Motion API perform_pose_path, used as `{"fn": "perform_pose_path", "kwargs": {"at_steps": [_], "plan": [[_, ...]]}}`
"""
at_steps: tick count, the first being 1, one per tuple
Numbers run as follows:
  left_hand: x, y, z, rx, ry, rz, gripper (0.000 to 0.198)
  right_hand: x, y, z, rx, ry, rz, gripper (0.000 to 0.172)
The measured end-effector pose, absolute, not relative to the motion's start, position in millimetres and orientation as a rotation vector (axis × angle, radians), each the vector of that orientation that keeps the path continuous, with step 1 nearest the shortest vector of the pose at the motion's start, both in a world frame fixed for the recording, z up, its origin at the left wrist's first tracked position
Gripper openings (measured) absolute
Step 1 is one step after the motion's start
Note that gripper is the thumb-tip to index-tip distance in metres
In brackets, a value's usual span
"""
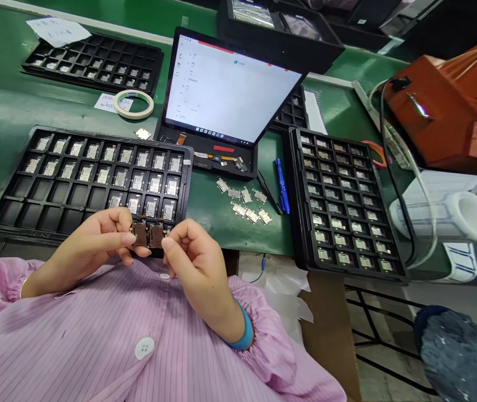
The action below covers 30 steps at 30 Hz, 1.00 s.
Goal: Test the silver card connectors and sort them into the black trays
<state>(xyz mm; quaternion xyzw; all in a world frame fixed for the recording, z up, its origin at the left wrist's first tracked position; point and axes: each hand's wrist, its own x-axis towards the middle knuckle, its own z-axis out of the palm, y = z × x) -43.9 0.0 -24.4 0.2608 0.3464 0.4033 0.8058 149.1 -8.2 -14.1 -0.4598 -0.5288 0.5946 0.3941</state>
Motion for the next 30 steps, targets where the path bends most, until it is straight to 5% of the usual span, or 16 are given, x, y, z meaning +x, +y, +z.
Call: {"fn": "perform_pose_path", "kwargs": {"at_steps": [30], "plan": [[-44.5, -1.1, -23.2, 0.583, 0.742, 0.871, 0.017, 151.8, -8.8, -14.8, -1.272, -1.492, 1.343, 0.024]]}}
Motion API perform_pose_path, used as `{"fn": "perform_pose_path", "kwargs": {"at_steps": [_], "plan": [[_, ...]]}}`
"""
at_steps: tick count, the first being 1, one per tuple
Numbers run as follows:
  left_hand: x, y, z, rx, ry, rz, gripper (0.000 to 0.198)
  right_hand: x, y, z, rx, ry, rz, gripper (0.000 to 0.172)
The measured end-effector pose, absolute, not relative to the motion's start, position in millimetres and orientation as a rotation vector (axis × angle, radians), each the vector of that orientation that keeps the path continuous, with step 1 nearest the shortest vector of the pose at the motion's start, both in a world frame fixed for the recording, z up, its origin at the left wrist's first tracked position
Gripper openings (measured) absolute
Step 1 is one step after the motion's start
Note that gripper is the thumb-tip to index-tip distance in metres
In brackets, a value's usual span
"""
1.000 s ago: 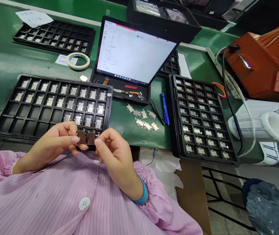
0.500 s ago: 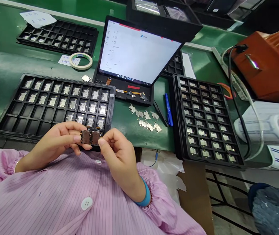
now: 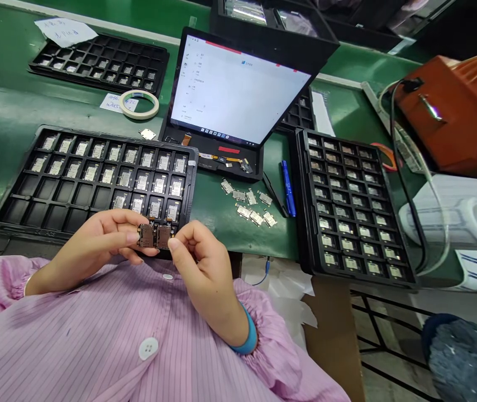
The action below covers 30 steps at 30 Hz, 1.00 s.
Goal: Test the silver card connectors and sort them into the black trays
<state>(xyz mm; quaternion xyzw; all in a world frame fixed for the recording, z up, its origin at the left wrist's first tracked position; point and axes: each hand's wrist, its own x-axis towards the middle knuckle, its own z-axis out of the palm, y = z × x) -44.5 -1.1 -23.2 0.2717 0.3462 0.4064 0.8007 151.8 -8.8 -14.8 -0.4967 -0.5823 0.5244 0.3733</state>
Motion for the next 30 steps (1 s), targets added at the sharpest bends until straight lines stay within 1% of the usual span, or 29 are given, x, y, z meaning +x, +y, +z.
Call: {"fn": "perform_pose_path", "kwargs": {"at_steps": [18, 26, 30], "plan": [[-45, -2, -27, 0.61, 0.75, 0.88, 0.02, 152, -10, -17, -1.301, -1.53, 1.305, 0.024], [-41, 1, -31, 0.709, 0.855, 0.897, 0.024, 147, -8, -17, -1.316, -1.54, 1.327, 0.024], [-36, 0, -36, 0.767, 0.929, 0.941, 0.026, 144, -5, -18, -1.312, -1.659, 1.274, 0.024]]}}
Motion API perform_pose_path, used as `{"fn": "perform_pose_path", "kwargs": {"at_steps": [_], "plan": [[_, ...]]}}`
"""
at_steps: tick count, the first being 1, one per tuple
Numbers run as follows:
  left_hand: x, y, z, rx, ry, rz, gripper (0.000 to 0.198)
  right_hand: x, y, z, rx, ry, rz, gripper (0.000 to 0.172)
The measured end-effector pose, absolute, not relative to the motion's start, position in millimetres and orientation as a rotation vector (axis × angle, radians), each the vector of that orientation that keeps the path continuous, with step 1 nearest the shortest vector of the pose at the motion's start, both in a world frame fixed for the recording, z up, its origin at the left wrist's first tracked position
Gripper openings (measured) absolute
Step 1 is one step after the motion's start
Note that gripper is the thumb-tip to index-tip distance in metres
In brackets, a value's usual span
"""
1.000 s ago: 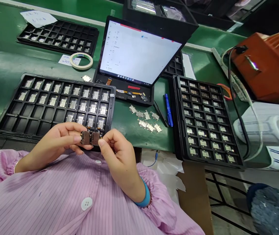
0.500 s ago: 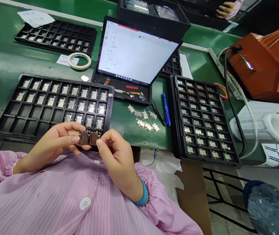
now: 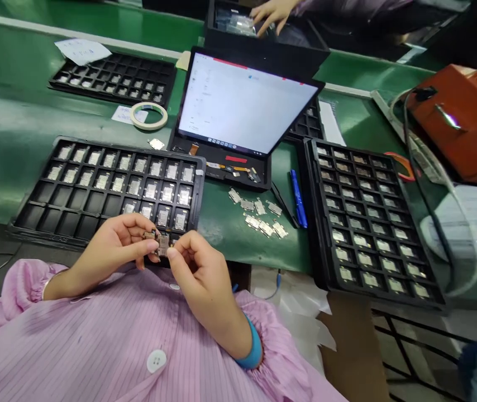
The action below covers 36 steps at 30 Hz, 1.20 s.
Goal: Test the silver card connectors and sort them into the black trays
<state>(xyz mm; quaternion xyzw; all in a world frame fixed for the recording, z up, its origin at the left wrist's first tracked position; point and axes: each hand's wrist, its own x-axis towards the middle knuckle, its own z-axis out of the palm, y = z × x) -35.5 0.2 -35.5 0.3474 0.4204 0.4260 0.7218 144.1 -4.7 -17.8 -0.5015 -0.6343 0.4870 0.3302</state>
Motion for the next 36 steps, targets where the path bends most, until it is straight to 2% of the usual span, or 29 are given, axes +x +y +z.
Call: {"fn": "perform_pose_path", "kwargs": {"at_steps": [4, 9, 12, 17, 22, 27, 31, 36], "plan": [[-51, 9, -33, 0.898, 1.082, 1.019, 0.023, 146, -1, -20, -1.279, -1.794, 1.216, 0.022], [-115, 26, -20, 1.195, 1.622, 1.198, 0.019, 150, 1, -22, -1.279, -1.811, 1.095, 0.02], [-136, 29, -19, 1.298, 1.804, 1.071, 0.02, 150, 1, -22, -1.282, -1.824, 1.082, 0.019], [-121, 29, -26, 1.407, 1.823, 0.855, 0.016, 147, 0, -17, -1.259, -1.867, 1.074, 0.018], [-125, 31, -26, 1.404, 1.989, 0.763, 0.026, 152, -1, -15, -1.297, -1.896, 0.984, 0.016], [-140, 30, -33, 1.413, 2.022, 0.71, 0.032, 175, 6, -20, -1.445, -1.808, 0.611, 0.012], [-139, 20, -32, 1.41, 2.012, 0.736, 0.036, 212, 24, -24, -1.658, -1.579, 0.249, 0.019], [-134, 8, -16, 1.393, 2.209, 0.498, 0.043, 281, 45, -33, -1.983, -1.554, 0.078, 0.025]]}}
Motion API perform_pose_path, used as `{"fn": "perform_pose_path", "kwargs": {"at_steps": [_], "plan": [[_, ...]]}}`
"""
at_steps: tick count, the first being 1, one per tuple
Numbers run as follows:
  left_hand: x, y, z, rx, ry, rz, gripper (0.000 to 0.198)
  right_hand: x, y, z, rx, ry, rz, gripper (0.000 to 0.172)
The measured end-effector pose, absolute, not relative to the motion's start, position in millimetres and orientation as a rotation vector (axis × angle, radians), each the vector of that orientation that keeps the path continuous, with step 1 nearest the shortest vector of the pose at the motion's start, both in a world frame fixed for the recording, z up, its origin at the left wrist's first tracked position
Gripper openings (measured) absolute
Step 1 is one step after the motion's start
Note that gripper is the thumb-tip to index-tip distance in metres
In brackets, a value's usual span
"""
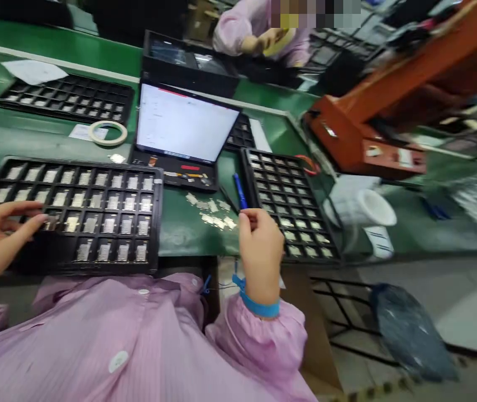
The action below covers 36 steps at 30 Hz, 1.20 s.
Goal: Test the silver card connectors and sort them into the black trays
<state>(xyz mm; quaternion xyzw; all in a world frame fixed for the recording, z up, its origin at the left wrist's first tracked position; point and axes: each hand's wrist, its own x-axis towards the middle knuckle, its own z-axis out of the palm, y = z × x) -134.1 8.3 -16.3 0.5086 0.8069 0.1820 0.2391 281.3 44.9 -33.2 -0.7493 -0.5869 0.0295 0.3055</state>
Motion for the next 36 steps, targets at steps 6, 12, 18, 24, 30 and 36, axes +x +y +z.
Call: {"fn": "perform_pose_path", "kwargs": {"at_steps": [6, 12, 18, 24, 30, 36], "plan": [[-116, -3, -19, 1.509, 2.123, 0.555, 0.044, 286, 42, -63, -2.1, -1.725, 0.029, 0.037], [-98, -8, -28, 1.641, 1.916, 0.584, 0.039, 219, 32, -82, -2.056, -1.864, -0.022, 0.037], [-89, -12, -35, 1.695, 1.777, 0.552, 0.04, 196, 28, -76, -1.901, -1.894, 0.274, 0.032], [-85, -14, -34, 1.7, 1.723, 0.548, 0.039, 222, 38, -72, -1.876, -1.781, 0.501, 0.032], [-80, -13, -32, 1.728, 1.647, 0.556, 0.036, 233, 47, -70, -1.832, -1.663, 0.662, 0.025], [-62, -7, -26, 1.684, 1.535, 0.594, 0.029, 223, 42, -58, -1.736, -1.424, 0.818, 0.019]]}}
